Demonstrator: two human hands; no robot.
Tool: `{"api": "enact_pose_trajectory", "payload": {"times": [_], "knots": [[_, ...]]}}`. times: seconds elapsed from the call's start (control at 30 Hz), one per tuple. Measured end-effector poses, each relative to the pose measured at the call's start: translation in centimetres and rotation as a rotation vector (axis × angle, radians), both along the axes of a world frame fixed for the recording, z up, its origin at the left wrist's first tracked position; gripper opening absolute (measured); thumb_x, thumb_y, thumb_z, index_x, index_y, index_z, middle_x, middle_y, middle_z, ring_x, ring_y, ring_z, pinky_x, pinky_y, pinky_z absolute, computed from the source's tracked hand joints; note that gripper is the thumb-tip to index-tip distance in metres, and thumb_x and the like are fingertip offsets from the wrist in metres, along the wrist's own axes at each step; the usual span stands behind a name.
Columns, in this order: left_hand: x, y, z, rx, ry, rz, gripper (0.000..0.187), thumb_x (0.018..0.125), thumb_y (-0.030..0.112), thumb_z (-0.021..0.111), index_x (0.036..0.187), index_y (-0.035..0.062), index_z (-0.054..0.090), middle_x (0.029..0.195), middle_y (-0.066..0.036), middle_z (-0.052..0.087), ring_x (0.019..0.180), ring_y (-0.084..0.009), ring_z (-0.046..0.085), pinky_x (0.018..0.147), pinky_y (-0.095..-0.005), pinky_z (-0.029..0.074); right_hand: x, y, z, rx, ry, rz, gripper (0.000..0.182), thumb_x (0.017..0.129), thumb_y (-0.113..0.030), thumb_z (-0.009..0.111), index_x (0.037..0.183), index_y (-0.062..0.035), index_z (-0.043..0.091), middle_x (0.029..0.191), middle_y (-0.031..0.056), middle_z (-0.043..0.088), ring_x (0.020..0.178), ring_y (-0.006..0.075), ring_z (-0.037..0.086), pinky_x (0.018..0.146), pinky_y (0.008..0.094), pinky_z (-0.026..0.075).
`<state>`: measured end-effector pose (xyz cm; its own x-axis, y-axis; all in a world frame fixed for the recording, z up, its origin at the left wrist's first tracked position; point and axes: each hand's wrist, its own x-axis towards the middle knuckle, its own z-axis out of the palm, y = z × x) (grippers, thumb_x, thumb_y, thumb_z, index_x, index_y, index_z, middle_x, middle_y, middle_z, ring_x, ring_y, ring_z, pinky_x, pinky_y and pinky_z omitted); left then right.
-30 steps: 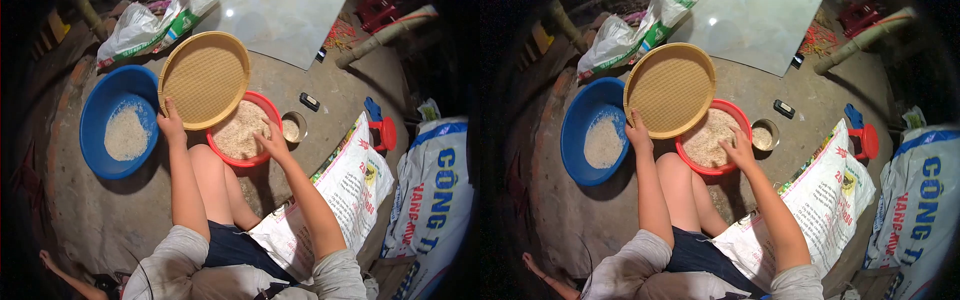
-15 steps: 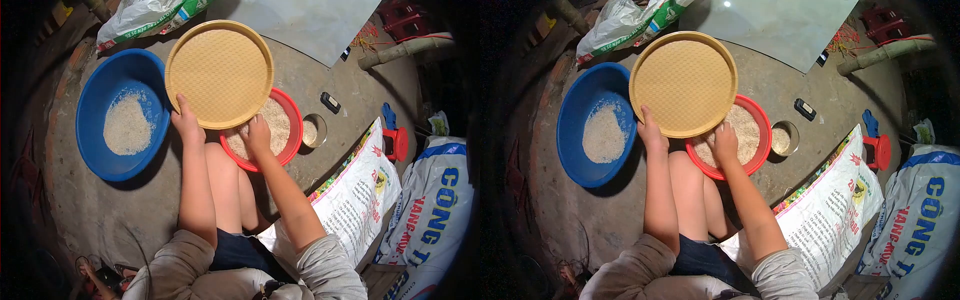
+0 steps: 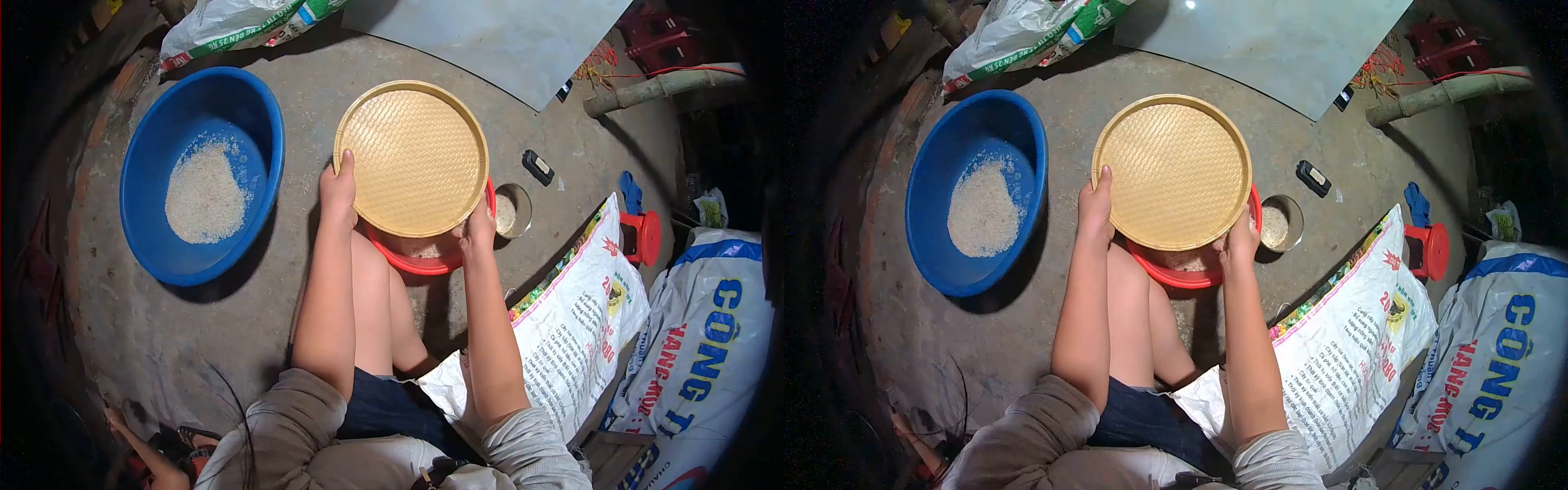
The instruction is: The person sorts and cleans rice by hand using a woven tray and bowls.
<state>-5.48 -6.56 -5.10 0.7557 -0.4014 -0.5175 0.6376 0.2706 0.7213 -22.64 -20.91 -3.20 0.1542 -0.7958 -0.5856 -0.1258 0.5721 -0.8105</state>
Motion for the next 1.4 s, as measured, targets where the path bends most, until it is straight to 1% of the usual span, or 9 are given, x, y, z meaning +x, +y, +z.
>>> {"api": "enact_pose_trajectory", "payload": {"times": [0.27,0.47,0.6,0.67,0.73,0.83,0.93,1.1,1.4], "knots": [[-0.3,-0.3,-0.5,0.021,0.012,0.054,0.037,0.093,0.026,0.048,0.115,-0.0043,0.053,0.108,-0.012,0.059,0.094,-0.0194,0.058,0.081,-0.0323,0.045,1.5,-0.7,4.8,-0.208,-0.164,-0.300,0.036,0.093,-0.041,0.042,0.078,-0.0087,0.038,0.058,-0.0006,0.040,0.039,0.0081,0.039,0.030,0.0212,0.027],[-0.9,-0.5,-1.1,0.118,-0.098,-0.119,0.035,0.093,0.026,0.050,0.109,-0.0046,0.057,0.097,-0.010,0.063,0.084,-0.0163,0.058,0.076,-0.0297,0.045,3.4,0.5,6.1,-0.262,0.035,0.065,0.037,0.091,-0.042,0.048,0.082,-0.0061,0.048,0.060,0.0004,0.046,0.043,0.0076,0.043,0.035,0.0233,0.034],[-1.5,-0.8,-0.3,0.074,-0.051,-0.211,0.034,0.093,0.026,0.050,0.105,-0.0047,0.058,0.093,-0.010,0.063,0.079,-0.0155,0.058,0.072,-0.0296,0.046,4.2,0.8,6.6,-0.567,0.186,0.635,0.035,0.091,-0.033,0.050,0.098,-0.0002,0.060,0.085,0.0101,0.062,0.074,0.0206,0.060,0.064,0.0272,0.047],[-1.5,-0.5,0.3,0.027,0.041,-0.230,0.034,0.093,0.026,0.050,0.107,-0.0045,0.057,0.093,-0.011,0.063,0.080,-0.0162,0.058,0.073,-0.0299,0.046,4.6,1.6,8.5,-1.058,0.256,0.956,0.036,0.090,-0.031,0.051,0.106,-0.0002,0.059,0.113,0.0211,0.055,0.101,0.0288,0.056,0.078,0.0312,0.047],[-1.3,-0.4,-0.4,0.044,0.034,-0.206,0.035,0.093,0.026,0.049,0.108,-0.0045,0.057,0.094,-0.011,0.063,0.081,-0.0164,0.058,0.073,-0.0300,0.046,4.2,2.4,10.9,-0.849,0.298,0.984,0.035,0.090,-0.029,0.050,0.111,-0.0016,0.057,0.131,0.0256,0.040,0.119,0.0341,0.044,0.091,0.0360,0.041],[-0.9,-0.2,-1.0,0.044,0.019,-0.148,0.035,0.093,0.025,0.049,0.109,-0.0045,0.056,0.095,-0.011,0.063,0.082,-0.0167,0.058,0.074,-0.0299,0.046,1.9,1.4,8.6,-1.184,0.402,0.737,0.032,0.093,-0.021,0.041,0.114,-0.0016,0.055,0.128,0.0248,0.044,0.120,0.0389,0.040,0.102,0.0415,0.029],[-0.4,0.1,-0.5,0.022,-0.017,-0.072,0.034,0.093,0.025,0.049,0.109,-0.0046,0.056,0.095,-0.011,0.063,0.082,-0.0165,0.058,0.074,-0.0295,0.046,-1.0,1.8,4.7,-1.164,0.472,0.486,0.034,0.093,-0.018,0.039,0.117,0.0019,0.052,0.128,0.0250,0.044,0.121,0.0408,0.039,0.102,0.0422,0.028],[0.3,0.4,-1.0,0.082,-0.200,0.108,0.033,0.092,0.025,0.050,0.105,-0.0047,0.058,0.094,-0.009,0.063,0.083,-0.0148,0.057,0.075,-0.0288,0.044,-2.6,2.3,-1.4,-1.238,0.783,0.822,0.058,0.093,-0.031,0.039,0.136,0.0028,0.023,0.138,0.0244,0.030,0.130,0.0429,0.021,0.109,0.0485,0.009],[1.6,2.1,-1.0,0.153,-0.224,0.270,0.034,0.092,0.027,0.051,0.102,-0.0050,0.058,0.093,-0.009,0.062,0.083,-0.0155,0.057,0.075,-0.0299,0.045,0.2,6.1,-3.3,-0.938,1.151,0.899,0.060,0.085,-0.042,0.052,0.131,-0.0087,0.036,0.137,0.0248,0.028,0.122,0.0489,0.029,0.097,0.0554,0.028]]}}
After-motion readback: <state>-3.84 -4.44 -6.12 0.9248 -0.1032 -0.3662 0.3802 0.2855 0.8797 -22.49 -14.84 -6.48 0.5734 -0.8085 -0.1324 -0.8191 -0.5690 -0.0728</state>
